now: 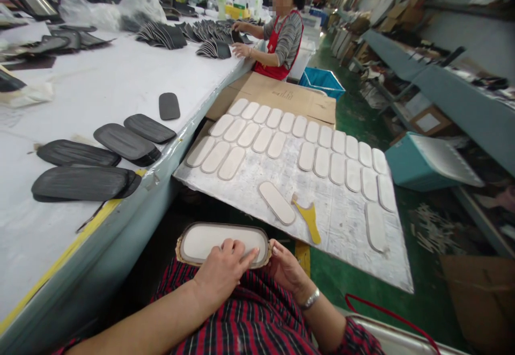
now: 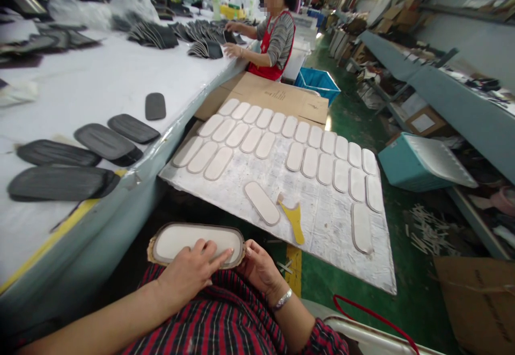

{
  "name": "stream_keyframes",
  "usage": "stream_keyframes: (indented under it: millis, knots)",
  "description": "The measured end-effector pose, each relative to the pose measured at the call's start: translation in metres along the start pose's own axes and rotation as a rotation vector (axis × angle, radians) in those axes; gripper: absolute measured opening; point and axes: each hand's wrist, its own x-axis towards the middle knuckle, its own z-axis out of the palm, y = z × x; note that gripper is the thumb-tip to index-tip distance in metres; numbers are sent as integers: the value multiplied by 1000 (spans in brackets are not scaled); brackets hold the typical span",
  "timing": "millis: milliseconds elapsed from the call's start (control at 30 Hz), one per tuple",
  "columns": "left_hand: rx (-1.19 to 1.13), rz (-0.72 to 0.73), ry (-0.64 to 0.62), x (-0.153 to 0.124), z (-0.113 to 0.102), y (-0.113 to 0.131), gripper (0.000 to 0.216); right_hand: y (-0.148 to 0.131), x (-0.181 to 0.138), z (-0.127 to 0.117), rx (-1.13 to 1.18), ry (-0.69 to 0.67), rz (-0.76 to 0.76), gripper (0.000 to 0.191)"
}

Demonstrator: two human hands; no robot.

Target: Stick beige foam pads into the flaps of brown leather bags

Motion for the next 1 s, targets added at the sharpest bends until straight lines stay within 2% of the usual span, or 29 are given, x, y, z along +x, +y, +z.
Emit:
stream_keyframes:
  millis: [167, 400, 633, 767, 1000]
  knots:
    - [-1, 33, -7, 5, 0, -3, 84, -2, 5, -2, -24, 4, -7, 25]
    - [-11, -63, 27, 5, 3, -1, 79, -3, 12, -4, -80, 28, -17, 26]
    - [-29, -36, -3, 7, -1, 0, 84, 0, 10, -4, -128, 38, -32, 27]
    - [-34, -23, -19, 5, 0, 0, 88, -13, 6, 5, -288, 60, -5, 29]
    - [-104, -12, -26, -9, -6, 4, 88, -28, -1, 20, -737, 127, 34, 34]
